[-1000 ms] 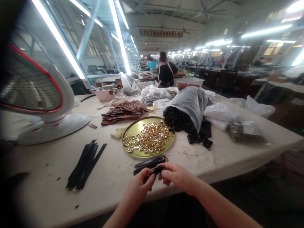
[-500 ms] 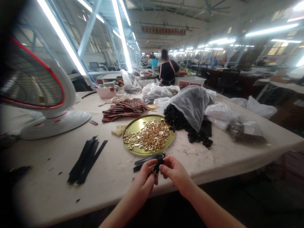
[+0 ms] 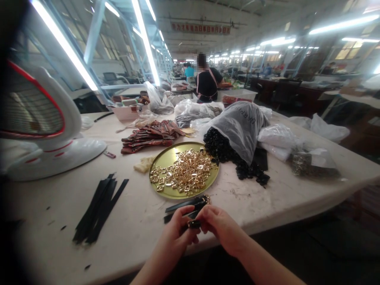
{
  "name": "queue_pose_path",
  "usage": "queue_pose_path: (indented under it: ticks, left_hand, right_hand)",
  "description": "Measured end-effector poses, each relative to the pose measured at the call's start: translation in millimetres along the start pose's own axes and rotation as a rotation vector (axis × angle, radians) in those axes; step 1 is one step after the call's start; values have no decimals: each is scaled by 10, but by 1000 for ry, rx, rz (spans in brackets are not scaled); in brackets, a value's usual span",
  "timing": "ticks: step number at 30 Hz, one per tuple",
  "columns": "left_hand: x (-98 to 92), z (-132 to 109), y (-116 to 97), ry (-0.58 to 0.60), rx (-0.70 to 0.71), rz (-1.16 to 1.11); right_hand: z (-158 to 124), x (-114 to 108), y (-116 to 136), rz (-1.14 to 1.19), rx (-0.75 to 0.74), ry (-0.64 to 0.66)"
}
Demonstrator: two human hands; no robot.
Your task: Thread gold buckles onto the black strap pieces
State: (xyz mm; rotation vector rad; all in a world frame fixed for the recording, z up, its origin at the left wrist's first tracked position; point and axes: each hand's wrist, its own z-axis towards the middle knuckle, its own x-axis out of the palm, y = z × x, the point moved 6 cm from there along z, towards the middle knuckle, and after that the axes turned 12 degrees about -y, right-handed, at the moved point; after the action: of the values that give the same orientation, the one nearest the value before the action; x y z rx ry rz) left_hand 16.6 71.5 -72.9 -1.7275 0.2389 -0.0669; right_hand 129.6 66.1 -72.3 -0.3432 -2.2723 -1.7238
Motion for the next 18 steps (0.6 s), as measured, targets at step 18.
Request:
queue_pose_path:
  ticks: [18]
  left_hand:
    - [-125, 163, 208, -16, -106, 401]
  right_hand:
    - [98, -29, -83, -447, -124, 53]
